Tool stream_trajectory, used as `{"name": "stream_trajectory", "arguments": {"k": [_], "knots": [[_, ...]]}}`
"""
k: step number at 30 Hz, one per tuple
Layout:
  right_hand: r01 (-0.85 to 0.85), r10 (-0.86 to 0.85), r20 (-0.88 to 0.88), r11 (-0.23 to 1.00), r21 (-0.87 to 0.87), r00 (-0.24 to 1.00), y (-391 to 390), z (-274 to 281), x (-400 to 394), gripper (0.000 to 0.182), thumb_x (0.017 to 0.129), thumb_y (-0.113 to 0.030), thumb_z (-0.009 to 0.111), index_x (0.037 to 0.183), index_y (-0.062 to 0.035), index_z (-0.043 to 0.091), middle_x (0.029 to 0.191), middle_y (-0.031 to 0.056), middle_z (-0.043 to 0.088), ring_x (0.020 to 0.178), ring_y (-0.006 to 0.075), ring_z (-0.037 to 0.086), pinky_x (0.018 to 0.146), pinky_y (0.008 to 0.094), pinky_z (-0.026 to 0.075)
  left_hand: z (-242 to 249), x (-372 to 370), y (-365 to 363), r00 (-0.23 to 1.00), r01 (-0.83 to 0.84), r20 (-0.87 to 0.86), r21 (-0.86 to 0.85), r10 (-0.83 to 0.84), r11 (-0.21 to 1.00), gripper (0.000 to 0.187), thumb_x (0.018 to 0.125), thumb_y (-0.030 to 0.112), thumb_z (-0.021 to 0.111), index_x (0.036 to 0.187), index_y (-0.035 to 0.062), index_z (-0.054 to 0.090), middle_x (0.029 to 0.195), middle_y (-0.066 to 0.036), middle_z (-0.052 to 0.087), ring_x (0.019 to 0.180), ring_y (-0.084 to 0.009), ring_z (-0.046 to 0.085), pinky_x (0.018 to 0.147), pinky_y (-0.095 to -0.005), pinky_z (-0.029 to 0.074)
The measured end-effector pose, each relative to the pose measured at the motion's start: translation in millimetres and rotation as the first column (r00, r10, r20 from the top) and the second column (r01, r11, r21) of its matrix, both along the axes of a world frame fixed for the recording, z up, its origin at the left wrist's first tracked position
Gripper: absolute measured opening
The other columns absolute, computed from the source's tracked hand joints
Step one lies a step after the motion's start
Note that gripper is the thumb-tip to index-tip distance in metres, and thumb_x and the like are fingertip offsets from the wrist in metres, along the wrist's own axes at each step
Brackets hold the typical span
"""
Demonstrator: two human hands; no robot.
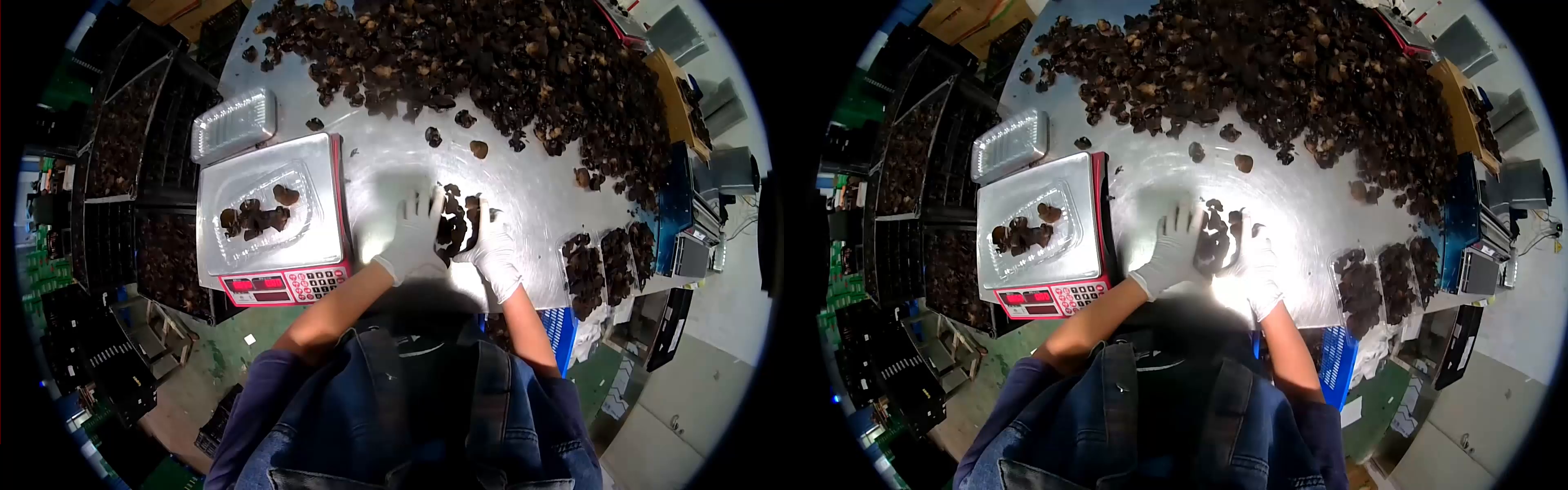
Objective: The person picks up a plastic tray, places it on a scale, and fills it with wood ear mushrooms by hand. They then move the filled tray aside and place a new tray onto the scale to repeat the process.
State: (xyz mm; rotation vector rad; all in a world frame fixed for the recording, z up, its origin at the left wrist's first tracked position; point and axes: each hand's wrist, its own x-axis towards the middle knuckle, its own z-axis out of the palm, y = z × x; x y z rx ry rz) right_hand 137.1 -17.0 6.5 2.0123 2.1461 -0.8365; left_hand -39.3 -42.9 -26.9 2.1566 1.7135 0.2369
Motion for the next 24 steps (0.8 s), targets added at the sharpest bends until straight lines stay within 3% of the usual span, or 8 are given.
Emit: {"name": "stream_trajectory", "arguments": {"k": [3,5,12,13,15,17,19,24], "knots": [[-0.049,0.051,-0.08,0.998,0.031,0.995,3.1,-9.4,-1.3,0.124,0.045,-0.032,0.095,0.147,-0.0158,0.026,0.118,0.0181,0.045,0.096,0.0358,0.06,0.081,0.0402,0.056,-6.1,11.5,0.8,0.998,0.059,-0.036,0.015,-0.059,0.998,0.127,0.051,0.05,0.086,0.149,0.002,0.021,0.144,-0.024,0.03,0.134,-0.045,0.03,0.104,-0.058,0.032],[-0.085,0.091,-0.063,0.993,0.086,0.994,-4.1,-15.0,0.2,0.112,0.05,-0.031,0.093,0.143,-0.0169,0.032,0.119,0.0176,0.046,0.094,0.0355,0.062,0.079,0.0413,0.057,4.3,14.2,-1.4,0.988,0.075,0.135,-0.024,-0.072,0.997,0.119,0.056,0.044,0.086,0.149,0.0031,0.024,0.142,-0.022,0.033,0.129,-0.0419,0.035,0.102,-0.0536,0.036],[0.048,0.009,-0.288,0.98,0.192,0.958,2.3,-32.8,3.6,0.065,0.065,-0.01,0.082,0.124,-0.0143,0.055,0.11,0.0184,0.06,0.096,0.0399,0.063,0.082,0.0439,0.052,-9.0,24.7,6.7,0.911,-0.08,0.404,-0.026,0.084,0.996,0.065,0.069,0.011,0.073,0.13,0.0075,0.051,0.122,-0.02,0.049,0.112,-0.0389,0.051,0.095,-0.0419,0.045],[0.065,-0.036,-0.219,0.99,0.127,0.975,5.2,-24.6,-0.9,0.067,0.063,-0.009,0.078,0.125,-0.0218,0.055,0.119,0.0125,0.055,0.093,0.0337,0.066,0.079,0.0404,0.054,-14.3,23.5,9.8,0.906,-0.084,0.419,0.04,0.059,0.996,0.061,0.068,0.007,0.07,0.126,0.0068,0.053,0.119,-0.019,0.05,0.11,-0.0382,0.051,0.094,-0.0416,0.045],[0.129,-0.098,-0.315,0.989,0.079,0.944,8.0,-34.9,-1.0,0.065,0.062,-0.01,0.08,0.122,-0.0205,0.057,0.117,0.0107,0.055,0.1,0.0315,0.063,0.085,0.0379,0.053,16.4,16.8,11.5,0.898,-0.054,0.435,-0.031,0.062,0.998,0.052,0.067,0.006,0.07,0.117,0.0052,0.057,0.111,-0.017,0.053,0.106,-0.0359,0.051,0.093,-0.0419,0.045],[0.153,-0.104,-0.366,0.982,0.108,0.925,7.3,-19.0,-7.3,0.064,0.061,-0.01,0.081,0.12,-0.0196,0.058,0.116,0.0099,0.055,0.101,0.0301,0.062,0.087,0.0373,0.052,-5.4,22.0,15.3,0.905,-0.128,0.414,0.042,0.099,0.991,0.049,0.063,0.003,0.073,0.11,0.004,0.06,0.109,-0.014,0.055,0.111,-0.0329,0.048,0.093,-0.0389,0.044],[0.102,-0.026,-0.366,0.977,0.189,0.93,6.3,7.1,-22.5,0.064,0.061,-0.009,0.081,0.12,-0.0194,0.058,0.112,0.0097,0.055,0.098,0.0297,0.063,0.086,0.0374,0.052,4.5,14.5,10.3,0.827,-0.251,0.518,-0.007,0.218,0.968,0.034,0.079,0.004,0.063,0.112,0.0073,0.058,0.113,-0.014,0.055,0.108,-0.0341,0.057,0.084,-0.0395,0.053],[-0.134,0.252,-0.525,0.958,0.253,0.813,9.9,100.5,-114.4,0.059,0.064,0.006,0.069,0.119,-0.0109,0.058,0.106,0.013,0.057,0.099,0.0343,0.061,0.085,0.0374,0.05,98.7,-72.9,-11.8,0.801,-0.461,0.468,0.086,0.373,0.883,0.034,0.078,0.003,0.064,0.112,0.008,0.06,0.113,-0.015,0.055,0.101,-0.0347,0.061,0.083,-0.0408,0.053]]}}
